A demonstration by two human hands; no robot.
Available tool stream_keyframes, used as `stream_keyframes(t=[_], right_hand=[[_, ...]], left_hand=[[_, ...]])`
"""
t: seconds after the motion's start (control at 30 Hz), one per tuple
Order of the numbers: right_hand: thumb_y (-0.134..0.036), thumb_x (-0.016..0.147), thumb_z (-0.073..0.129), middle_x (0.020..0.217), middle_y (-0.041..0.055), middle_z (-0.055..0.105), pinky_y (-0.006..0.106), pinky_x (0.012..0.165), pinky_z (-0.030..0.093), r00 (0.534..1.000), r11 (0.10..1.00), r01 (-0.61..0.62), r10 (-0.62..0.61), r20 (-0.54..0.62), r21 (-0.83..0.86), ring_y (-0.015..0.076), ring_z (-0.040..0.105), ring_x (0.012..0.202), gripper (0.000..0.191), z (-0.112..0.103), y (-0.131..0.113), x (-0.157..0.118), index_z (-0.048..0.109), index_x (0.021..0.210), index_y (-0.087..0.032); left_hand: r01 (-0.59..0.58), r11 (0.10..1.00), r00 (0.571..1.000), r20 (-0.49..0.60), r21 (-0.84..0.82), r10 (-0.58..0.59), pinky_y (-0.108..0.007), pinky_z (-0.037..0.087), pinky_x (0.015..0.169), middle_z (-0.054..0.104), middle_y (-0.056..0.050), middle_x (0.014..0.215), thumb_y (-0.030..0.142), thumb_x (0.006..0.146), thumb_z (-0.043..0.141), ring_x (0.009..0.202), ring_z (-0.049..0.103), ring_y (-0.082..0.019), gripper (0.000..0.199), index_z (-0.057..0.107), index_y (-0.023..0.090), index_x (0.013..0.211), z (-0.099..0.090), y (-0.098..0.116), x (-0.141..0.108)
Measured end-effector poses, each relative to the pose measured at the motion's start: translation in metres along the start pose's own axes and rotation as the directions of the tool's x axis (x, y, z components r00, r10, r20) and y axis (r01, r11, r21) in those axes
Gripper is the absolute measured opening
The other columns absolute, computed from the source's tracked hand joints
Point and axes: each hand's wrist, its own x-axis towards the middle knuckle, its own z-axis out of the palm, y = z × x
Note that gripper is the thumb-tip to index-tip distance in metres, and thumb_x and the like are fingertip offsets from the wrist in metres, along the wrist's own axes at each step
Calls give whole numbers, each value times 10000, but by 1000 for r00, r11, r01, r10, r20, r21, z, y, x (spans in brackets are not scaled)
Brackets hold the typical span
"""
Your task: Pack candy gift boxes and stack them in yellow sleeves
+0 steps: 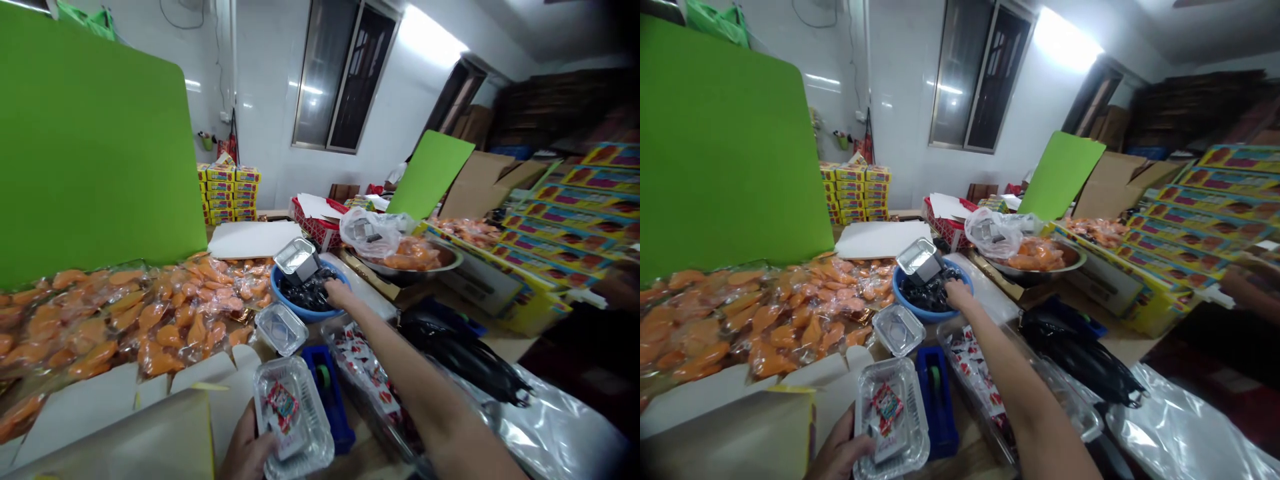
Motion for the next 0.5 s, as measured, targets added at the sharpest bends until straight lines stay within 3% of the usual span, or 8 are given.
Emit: stream_keyframes(t=[0.17, 0.27, 0.33, 0.37, 0.43, 0.47, 0.5], right_hand=[[-58, 691, 580, 1076, 170, 626, 375, 854, 414, 996, 998, -39, 42, -84, 40, 304, 540, 1055, 281, 3, 5, -3, 652, 957, -111], [-203, 842, 492, 1038, 148, 644, 369, 837, 433, 986, 991, -46, 65, -151, 125, 268, 579, 995, 251, -5, -1, -25, 593, 1054, -116], [-302, 891, 444, 998, 102, 659, 322, 792, 461, 991, 966, 27, 9, -137, 257, 216, 609, 921, 289, -10, -15, -50, 549, 1099, -132], [-338, 891, 447, 964, 76, 666, 297, 757, 473, 993, 923, 91, -57, -100, 373, 193, 620, 875, 303, -13, -25, -66, 536, 1104, -142], [-378, 862, 492, 904, 49, 670, 280, 692, 483, 970, 727, 200, -243, -25, 656, 177, 627, 800, 329, -18, -46, -103, 531, 1101, -155], [-389, 835, 529, 888, 48, 666, 283, 681, 480, 951, 651, 218, -308, -10, 727, 181, 621, 792, 328, -20, -56, -122, 549, 1069, -159], [-382, 798, 576, 880, 47, 658, 286, 680, 472, 946, 644, 233, -322, -18, 729, 183, 609, 786, 319, -21, -66, -142, 567, 1030, -163]], left_hand=[[-47, 997, 996, -79, 64, 52, -282, 482, 640, 662, -94, 1042, 209, 540, 584, 950, 607, -278, 590, 521, 180, 1126, -10, -9, -1], [-26, 997, 996, -80, 67, 32, -275, 483, 622, 644, -82, 1083, 212, 565, 569, 916, 617, -259, 616, 489, 205, 1176, -4, -6, -9], [-24, 998, 998, -51, 58, 27, -271, 482, 612, 636, -76, 1099, 201, 594, 550, 882, 621, -240, 631, 455, 211, 1218, 2, -2, -15], [-42, 998, 998, -33, 50, 43, -270, 483, 618, 631, -76, 1106, 193, 608, 541, 875, 619, -231, 630, 446, 210, 1231, 5, 0, -18], [-87, 996, 996, -9, 34, 88, -273, 487, 636, 623, -75, 1119, 179, 628, 528, 877, 612, -220, 616, 443, 206, 1237, 10, 4, -25], [-100, 994, 995, -11, 31, 100, -275, 488, 642, 623, -74, 1115, 169, 628, 522, 880, 609, -218, 606, 452, 205, 1229, 12, 5, -28], [-110, 993, 994, -19, 30, 110, -276, 489, 650, 623, -72, 1108, 154, 623, 517, 890, 605, -217, 597, 464, 203, 1215, 14, 6, -33]])
